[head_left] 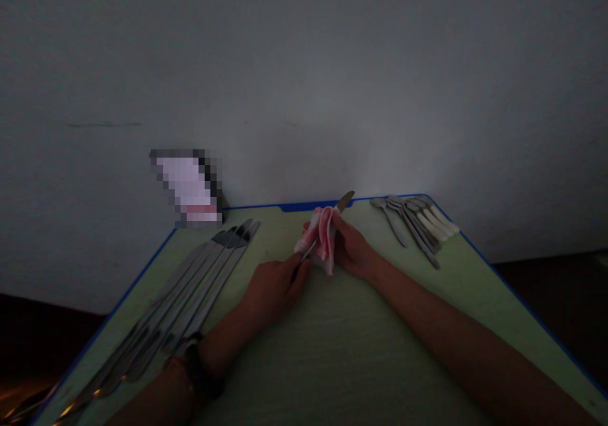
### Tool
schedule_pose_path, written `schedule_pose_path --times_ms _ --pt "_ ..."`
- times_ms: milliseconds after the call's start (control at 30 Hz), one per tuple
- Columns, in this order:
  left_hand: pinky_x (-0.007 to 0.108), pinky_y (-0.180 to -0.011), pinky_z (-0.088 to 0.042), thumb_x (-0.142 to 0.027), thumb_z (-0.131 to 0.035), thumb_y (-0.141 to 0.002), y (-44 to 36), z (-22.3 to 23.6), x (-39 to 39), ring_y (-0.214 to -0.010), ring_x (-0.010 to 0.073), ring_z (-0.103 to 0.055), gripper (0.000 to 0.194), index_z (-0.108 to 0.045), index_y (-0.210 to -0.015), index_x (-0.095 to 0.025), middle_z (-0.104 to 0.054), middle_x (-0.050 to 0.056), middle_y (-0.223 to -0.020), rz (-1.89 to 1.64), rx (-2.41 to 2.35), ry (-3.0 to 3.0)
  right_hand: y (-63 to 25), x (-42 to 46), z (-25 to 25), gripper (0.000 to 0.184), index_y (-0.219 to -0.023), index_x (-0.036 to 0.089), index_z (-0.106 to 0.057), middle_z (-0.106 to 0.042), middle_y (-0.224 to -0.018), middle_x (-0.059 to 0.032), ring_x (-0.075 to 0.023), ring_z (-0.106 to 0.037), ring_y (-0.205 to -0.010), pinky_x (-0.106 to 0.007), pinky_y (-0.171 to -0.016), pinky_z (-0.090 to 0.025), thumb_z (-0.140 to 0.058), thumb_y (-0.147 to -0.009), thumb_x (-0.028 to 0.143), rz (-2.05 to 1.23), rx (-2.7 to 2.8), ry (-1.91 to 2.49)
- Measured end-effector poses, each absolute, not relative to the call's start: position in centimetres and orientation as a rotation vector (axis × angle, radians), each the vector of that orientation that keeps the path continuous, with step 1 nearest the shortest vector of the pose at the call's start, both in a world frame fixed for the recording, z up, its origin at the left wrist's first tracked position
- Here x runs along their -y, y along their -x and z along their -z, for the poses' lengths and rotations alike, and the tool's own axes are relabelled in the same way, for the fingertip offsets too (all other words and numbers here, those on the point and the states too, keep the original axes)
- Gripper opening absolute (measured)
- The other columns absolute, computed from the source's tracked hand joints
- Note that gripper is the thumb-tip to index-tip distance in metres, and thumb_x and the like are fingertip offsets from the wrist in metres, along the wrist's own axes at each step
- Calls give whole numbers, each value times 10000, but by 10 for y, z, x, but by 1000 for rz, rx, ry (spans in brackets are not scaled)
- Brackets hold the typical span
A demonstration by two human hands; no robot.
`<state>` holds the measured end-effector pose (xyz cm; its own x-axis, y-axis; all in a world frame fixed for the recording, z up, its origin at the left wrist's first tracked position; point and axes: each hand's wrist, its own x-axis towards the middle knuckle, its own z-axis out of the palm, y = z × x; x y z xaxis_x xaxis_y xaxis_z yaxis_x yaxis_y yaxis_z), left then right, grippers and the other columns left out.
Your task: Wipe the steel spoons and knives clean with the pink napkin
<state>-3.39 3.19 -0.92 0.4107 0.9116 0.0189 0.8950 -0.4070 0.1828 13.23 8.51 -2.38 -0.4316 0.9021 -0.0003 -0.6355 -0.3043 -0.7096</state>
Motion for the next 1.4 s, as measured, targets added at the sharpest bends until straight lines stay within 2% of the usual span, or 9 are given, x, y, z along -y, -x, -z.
schedule_pose_path --times_ms 100,267,433,700,867,967,1100,1233,1400 --pt "290 -606 -422 -382 -231 -966 34 9 -32 -655 215 -671 418 -601 -977 -187 -713 67 -744 -160 -1617 -2520 -132 -85 23 325 -941 184 -589 -691 -849 -55 -148 -588 -591 -268 -518 -463 -474 -866 479 -1909 750 511" --pt "292 -610 -425 -386 -235 -967 33 10 -32 -661 220 -674 411 -594 -1006 -192 -717 67 -755 -181 -1603 -2514 -133 -85 22 209 -879 162 -595 -691 -807 -53 -144 -587 -599 -247 -493 -457 -494 -862 344 -1906 725 529" --pt "282 -596 -419 -375 -253 -963 33 8 -32 -649 212 -670 393 -598 -983 -189 -710 59 -732 -172 -1592 -2494 -133 -86 22 191 -884 146 -595 -689 -808 -58 -137 -580 -579 -249 -497 -475 -518 -836 315 -1934 727 526" --pt "288 -586 -411 -382 -244 -964 34 12 -33 -638 218 -670 405 -603 -989 -194 -709 61 -724 -187 -1598 -2522 -133 -85 17 225 -956 132 -578 -694 -840 -89 -203 -648 -766 -370 -734 -536 -434 -834 256 -1987 583 599" --pt "293 -596 -414 -386 -241 -965 35 12 -33 -650 219 -672 408 -599 -1025 -200 -716 65 -760 -207 -1580 -2526 -134 -83 14 265 -945 154 -577 -697 -826 -85 -217 -655 -785 -393 -745 -534 -420 -856 348 -1993 575 536" --pt "288 -595 -412 -382 -241 -965 35 11 -32 -639 211 -667 407 -600 -1022 -200 -709 57 -734 -196 -1576 -2521 -134 -83 18 298 -933 159 -591 -691 -791 -71 -200 -649 -729 -357 -704 -539 -481 -840 420 -2000 629 534" --pt "285 -606 -411 -385 -232 -966 35 10 -32 -642 200 -664 414 -603 -996 -204 -707 51 -736 -181 -1579 -2532 -132 -84 23 276 -855 144 -621 -688 -782 -67 -171 -636 -684 -302 -659 -535 -612 -781 409 -1898 771 586" --pt "277 -608 -411 -396 -234 -964 35 11 -32 -650 192 -661 418 -606 -969 -205 -710 50 -755 -164 -1605 -2525 -131 -84 25 307 -825 125 -631 -692 -799 -75 -161 -636 -695 -276 -638 -531 -634 -772 427 -1846 864 590" --pt "278 -609 -416 -400 -232 -962 34 10 -32 -641 191 -652 423 -606 -981 -202 -705 50 -746 -164 -1602 -2506 -132 -85 27 313 -843 137 -619 -697 -831 -80 -178 -646 -739 -308 -672 -545 -643 -766 439 -1849 864 572"
